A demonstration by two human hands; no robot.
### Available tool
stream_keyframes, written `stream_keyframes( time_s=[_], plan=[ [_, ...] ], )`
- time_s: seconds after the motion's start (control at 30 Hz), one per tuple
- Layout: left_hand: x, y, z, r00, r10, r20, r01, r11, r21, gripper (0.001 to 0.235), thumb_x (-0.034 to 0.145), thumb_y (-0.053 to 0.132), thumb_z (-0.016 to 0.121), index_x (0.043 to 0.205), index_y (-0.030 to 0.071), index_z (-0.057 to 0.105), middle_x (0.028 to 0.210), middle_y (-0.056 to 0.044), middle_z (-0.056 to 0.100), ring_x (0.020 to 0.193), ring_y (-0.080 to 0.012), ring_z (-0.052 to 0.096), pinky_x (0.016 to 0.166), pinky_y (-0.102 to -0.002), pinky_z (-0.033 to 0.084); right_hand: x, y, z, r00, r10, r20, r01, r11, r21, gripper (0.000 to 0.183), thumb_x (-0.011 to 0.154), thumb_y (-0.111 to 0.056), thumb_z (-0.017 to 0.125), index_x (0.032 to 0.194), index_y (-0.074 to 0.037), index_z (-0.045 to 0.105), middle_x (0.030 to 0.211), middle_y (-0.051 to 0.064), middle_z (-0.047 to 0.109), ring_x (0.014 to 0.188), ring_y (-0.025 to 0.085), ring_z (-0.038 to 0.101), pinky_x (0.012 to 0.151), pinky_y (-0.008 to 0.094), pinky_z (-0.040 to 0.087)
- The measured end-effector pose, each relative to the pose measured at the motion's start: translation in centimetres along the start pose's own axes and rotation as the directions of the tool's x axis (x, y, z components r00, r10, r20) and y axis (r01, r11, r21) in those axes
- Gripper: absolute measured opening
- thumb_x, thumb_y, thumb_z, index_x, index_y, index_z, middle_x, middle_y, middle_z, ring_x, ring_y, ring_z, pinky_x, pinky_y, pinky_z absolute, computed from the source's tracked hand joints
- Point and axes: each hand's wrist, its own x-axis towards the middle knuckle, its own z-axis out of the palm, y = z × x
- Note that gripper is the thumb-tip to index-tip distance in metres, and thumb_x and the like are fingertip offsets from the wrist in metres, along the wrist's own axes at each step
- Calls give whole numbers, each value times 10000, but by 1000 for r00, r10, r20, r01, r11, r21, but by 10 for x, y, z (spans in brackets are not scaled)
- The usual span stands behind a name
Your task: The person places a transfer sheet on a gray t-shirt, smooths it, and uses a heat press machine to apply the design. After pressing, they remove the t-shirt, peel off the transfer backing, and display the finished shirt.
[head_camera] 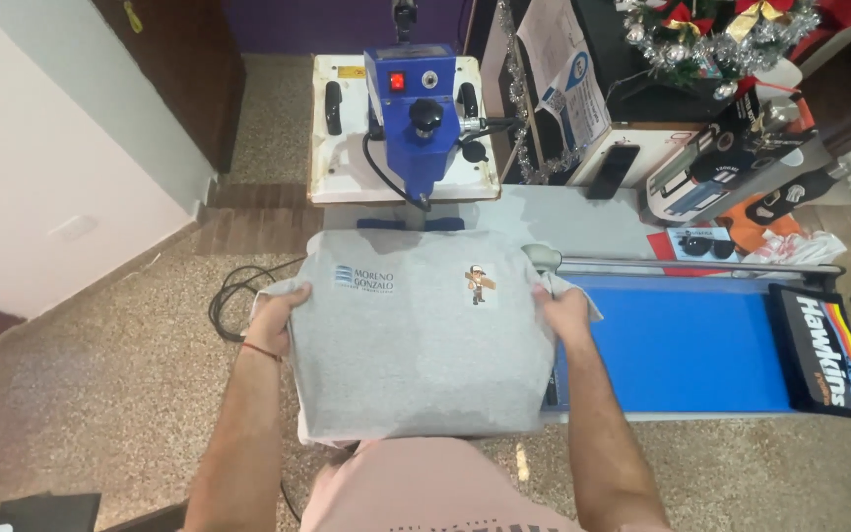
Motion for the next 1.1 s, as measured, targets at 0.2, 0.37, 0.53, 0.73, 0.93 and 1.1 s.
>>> stream_keyframes(
  time_s=[0.2,0.37,0.53,0.73,0.93,1.1],
  plan=[
    [46,-45,-6,984,179,-7,-178,982,67,734,794,369,999,1394,32,744,1319,-227,752,1203,-359,713,1051,-547,578,20,20,-11,996,-93,6,92,992,82,605,933,-412,965,1164,115,779,1068,289,776,1018,409,777,856,538,587],
    [12,-21,-3,981,175,-88,-170,983,69,780,855,314,1022,1428,-115,712,1422,-375,702,1397,-496,654,1148,-601,552,-7,-16,-3,997,-60,43,42,939,342,642,940,-351,985,1356,78,750,1228,204,786,1070,286,741,938,446,611],
    [-34,-1,9,992,110,54,-82,924,-374,1357,885,110,1000,1805,-26,13,1704,-298,379,1517,-395,536,1262,-483,458,10,6,4,997,72,-10,-72,996,-48,913,828,-608,1024,1438,2,727,1372,240,757,1306,407,730,1092,605,573],
    [-68,9,11,990,142,-12,-142,970,-199,770,843,161,983,1443,-179,639,1392,-347,699,1310,-406,700,1108,-500,552,-1,5,-3,1000,-5,17,6,997,-73,686,918,-498,963,1339,21,811,1289,263,801,1256,418,758,1001,591,613],
    [19,-31,-3,980,192,-49,-161,916,367,1023,815,614,993,1479,-110,706,1437,-392,699,1401,-482,660,1186,-580,540,-2,2,4,995,53,88,-62,992,109,941,794,-478,1094,1384,154,722,1130,290,764,983,360,799,796,530,654],
    [-25,-9,9,978,207,-14,-205,951,-231,778,869,239,1034,1417,-84,586,1262,-205,653,1218,-321,679,1068,-433,549,-17,-16,-1,998,-44,51,25,945,327,877,880,-433,1061,1440,119,673,1304,283,732,1194,346,712,999,519,594]
  ],
)
